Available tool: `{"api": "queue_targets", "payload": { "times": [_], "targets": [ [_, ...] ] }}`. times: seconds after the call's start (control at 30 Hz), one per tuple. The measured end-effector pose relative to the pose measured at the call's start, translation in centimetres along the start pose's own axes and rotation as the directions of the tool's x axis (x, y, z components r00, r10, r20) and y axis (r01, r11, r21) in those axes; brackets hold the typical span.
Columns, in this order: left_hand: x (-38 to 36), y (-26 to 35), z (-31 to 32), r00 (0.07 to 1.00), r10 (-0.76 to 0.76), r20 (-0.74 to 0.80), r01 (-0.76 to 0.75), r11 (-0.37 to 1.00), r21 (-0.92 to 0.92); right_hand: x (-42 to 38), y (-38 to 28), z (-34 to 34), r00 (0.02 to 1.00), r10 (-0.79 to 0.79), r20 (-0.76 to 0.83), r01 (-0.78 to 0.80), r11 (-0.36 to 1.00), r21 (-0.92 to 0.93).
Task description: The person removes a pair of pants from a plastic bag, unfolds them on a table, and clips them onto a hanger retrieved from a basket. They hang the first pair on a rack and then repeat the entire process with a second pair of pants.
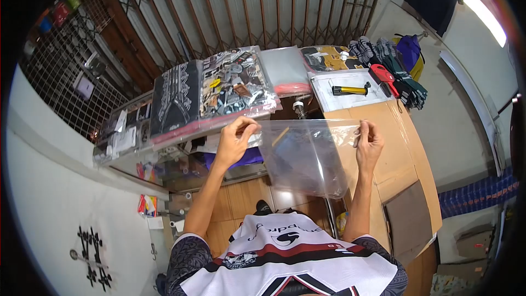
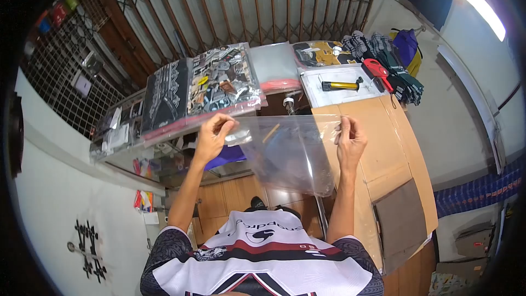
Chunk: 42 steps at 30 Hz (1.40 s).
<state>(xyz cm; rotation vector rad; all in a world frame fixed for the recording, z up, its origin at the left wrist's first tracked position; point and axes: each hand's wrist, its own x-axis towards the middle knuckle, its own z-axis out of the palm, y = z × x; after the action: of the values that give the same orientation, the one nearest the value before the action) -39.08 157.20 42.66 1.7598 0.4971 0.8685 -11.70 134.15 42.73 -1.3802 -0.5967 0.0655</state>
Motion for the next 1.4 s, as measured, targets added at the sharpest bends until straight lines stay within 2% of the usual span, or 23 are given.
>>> {"api": "queue_targets", "payload": {
  "times": [0.03,0.07,0.2,0.23,0.3,0.33,0.4,0.57,0.7,0.73,0.77,0.83,0.9,0.93,0.97,1.0,1.03,1.07,1.13,1.2,1.3,1.33,1.4],
  "targets": [
    [1.9,-0.3,0.1,1.000,0.000,0.026,-0.001,1.000,0.026,1.1,0.4,0.3,0.999,-0.029,-0.035,0.029,1.000,-0.009],
    [3.9,-1.2,0.1,0.998,-0.019,0.062,0.012,0.994,0.107,2.4,1.4,0.6,0.988,-0.123,-0.096,0.107,0.981,-0.161],
    [12.0,-2.1,1.6,0.993,0.081,0.082,-0.089,0.990,0.105,7.3,2.4,2.4,0.958,-0.217,-0.186,0.153,0.939,-0.309],
    [13.9,-2.5,1.8,0.993,-0.051,0.107,0.050,0.999,0.012,8.8,2.8,3.0,0.946,-0.261,-0.192,0.192,0.929,-0.316],
    [18.3,-3.5,2.0,0.983,-0.105,0.152,0.101,0.994,0.038,12.1,3.5,4.3,0.920,-0.340,-0.194,0.265,0.906,-0.331],
    [20.5,-4.5,2.4,0.989,-0.057,0.138,0.062,0.998,-0.029,13.9,3.9,5.0,0.919,-0.345,-0.190,0.268,0.901,-0.340],
    [25.3,-5.7,2.5,0.985,-0.032,0.171,0.039,0.999,-0.038,18.0,5.2,6.6,0.930,-0.320,-0.179,0.249,0.909,-0.334],
    [36.1,-8.5,2.0,0.980,-0.145,0.138,0.144,0.989,0.014,28.9,10.4,12.0,0.954,-0.281,-0.105,0.250,0.938,-0.240],
    [44.9,-12.1,0.8,0.977,-0.197,0.081,0.189,0.978,0.089,37.8,16.3,17.2,0.965,-0.258,-0.052,0.237,0.937,-0.257],
    [46.6,-13.3,0.4,0.976,-0.206,0.064,0.199,0.975,0.095,40.0,18.6,18.8,0.958,-0.278,-0.074,0.250,0.931,-0.265],
    [48.4,-14.7,0.1,0.975,-0.215,0.048,0.209,0.973,0.099,41.2,18.7,20.1,0.976,-0.212,-0.042,0.193,0.943,-0.271],
    [51.7,-17.8,-0.6,0.967,-0.256,0.013,0.254,0.964,0.073,42.7,19.9,23.3,0.959,-0.260,-0.112,0.236,0.953,-0.189],
    [54.5,-20.0,-0.9,0.951,-0.308,-0.036,0.310,0.948,0.075,42.1,20.2,25.3,0.947,-0.312,-0.071,0.274,0.906,-0.322],
    [56.7,-22.9,-1.1,0.927,-0.371,-0.063,0.375,0.925,0.069,39.5,21.2,27.9,0.920,-0.389,-0.044,0.348,0.864,-0.365],
    [57.7,-25.2,-1.4,0.911,-0.406,-0.076,0.411,0.910,0.061,37.8,23.0,29.2,0.963,-0.267,0.048,0.265,0.888,-0.376],
    [58.5,-27.4,-1.5,0.892,-0.443,-0.089,0.448,0.892,0.052,36.2,24.9,30.2,0.926,-0.333,0.176,0.371,0.887,-0.275],
    [59.2,-29.1,-1.7,0.871,-0.481,-0.102,0.487,0.872,0.042,34.2,26.5,31.2,0.918,-0.274,0.288,0.356,0.888,-0.290],
    [59.8,-30.2,-2.2,0.840,-0.539,-0.068,0.543,0.832,0.118,32.0,27.7,32.1,0.895,-0.208,0.395,0.341,0.889,-0.306],
    [60.2,-32.9,-2.0,0.801,-0.587,-0.118,0.597,0.799,0.076,27.8,29.0,33.2,0.874,0.006,0.485,0.259,0.840,-0.478],
    [60.6,-35.9,-2.4,0.774,-0.619,-0.135,0.630,0.773,0.074,25.2,30.5,33.6,0.844,0.106,0.526,0.226,0.820,-0.527],
    [61.2,-39.3,-3.0,0.716,-0.640,-0.279,0.687,0.716,0.122,22.6,32.6,33.9,0.788,0.235,0.569,0.204,0.772,-0.602],
    [61.1,-39.7,-3.4,0.716,-0.657,-0.236,0.696,0.701,0.157,22.1,32.8,33.9,0.767,0.273,0.581,0.206,0.753,-0.625],
    [60.9,-41.0,-3.9,0.702,-0.666,-0.254,0.710,0.685,0.164,21.3,32.6,33.8,0.741,0.287,0.607,0.226,0.745,-0.628]
  ]
}}
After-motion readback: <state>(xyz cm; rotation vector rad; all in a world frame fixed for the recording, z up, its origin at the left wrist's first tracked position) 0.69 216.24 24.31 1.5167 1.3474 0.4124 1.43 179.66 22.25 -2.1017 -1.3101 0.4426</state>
